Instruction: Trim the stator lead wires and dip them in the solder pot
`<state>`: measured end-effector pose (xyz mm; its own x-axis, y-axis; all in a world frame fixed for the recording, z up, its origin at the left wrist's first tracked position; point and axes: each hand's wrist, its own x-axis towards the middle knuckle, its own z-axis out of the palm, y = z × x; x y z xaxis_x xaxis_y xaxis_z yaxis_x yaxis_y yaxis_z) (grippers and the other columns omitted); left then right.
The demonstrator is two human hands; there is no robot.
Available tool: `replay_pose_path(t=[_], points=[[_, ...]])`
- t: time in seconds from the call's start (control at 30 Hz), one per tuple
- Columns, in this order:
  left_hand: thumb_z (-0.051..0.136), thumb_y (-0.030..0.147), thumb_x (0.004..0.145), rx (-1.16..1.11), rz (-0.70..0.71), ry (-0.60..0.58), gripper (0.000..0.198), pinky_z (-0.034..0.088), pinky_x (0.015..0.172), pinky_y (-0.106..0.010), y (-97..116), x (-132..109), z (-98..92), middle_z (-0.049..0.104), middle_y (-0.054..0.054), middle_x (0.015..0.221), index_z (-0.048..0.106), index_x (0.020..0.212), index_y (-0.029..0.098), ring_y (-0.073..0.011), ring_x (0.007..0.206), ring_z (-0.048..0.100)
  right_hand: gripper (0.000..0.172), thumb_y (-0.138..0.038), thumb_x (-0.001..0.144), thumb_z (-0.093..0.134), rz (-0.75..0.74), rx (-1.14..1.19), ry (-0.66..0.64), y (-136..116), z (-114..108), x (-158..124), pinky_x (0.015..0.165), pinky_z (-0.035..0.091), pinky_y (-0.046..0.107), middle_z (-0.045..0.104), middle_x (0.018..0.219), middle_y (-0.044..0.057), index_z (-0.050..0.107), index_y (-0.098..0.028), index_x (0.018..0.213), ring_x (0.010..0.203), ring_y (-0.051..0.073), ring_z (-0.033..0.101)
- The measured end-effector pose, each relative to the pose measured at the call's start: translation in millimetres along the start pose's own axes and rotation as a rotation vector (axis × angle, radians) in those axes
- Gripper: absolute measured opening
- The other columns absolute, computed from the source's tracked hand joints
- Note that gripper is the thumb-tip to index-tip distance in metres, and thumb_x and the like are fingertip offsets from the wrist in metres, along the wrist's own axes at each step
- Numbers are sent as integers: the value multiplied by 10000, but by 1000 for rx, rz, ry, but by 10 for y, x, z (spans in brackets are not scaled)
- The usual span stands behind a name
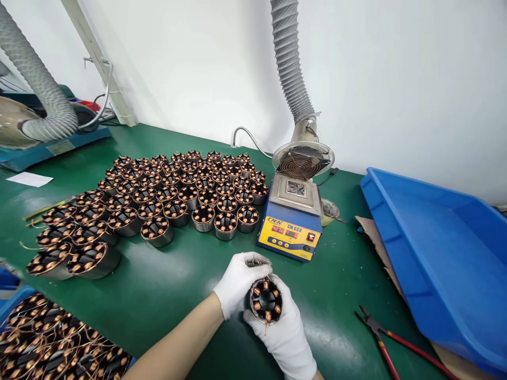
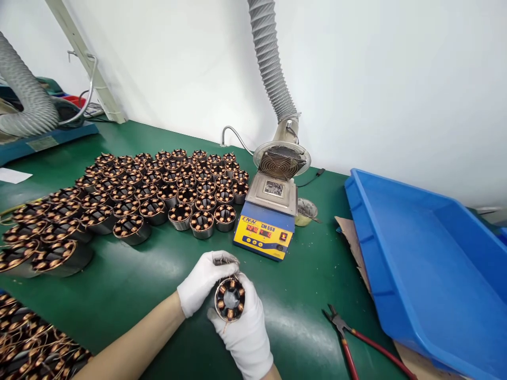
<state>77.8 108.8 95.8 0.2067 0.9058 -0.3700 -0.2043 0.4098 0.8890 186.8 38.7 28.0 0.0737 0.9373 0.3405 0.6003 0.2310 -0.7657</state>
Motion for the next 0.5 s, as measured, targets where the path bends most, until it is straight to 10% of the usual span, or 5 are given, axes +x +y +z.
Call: replay_pose_path(t=[0.23,0.5], points=[[719,444,580,-62,58,44,350,452,796,-313,54,8,-117,667,-25,718,632,758,155,-189,780,618,831,-398,579,730,25,-94,74,49,68,-78,793,559,386,626,1107,175,360,-125,1272,964,302,641],[668,507,643,169,-34,-263,434,435,751,-299,111,-18,-313,683,-45,745,705,837,121,-181,731,584,822,-336,605,726,11,-18,-1,5,5,-37,835,541,377,616,1133,152,338,-144,1304,999,289,628]])
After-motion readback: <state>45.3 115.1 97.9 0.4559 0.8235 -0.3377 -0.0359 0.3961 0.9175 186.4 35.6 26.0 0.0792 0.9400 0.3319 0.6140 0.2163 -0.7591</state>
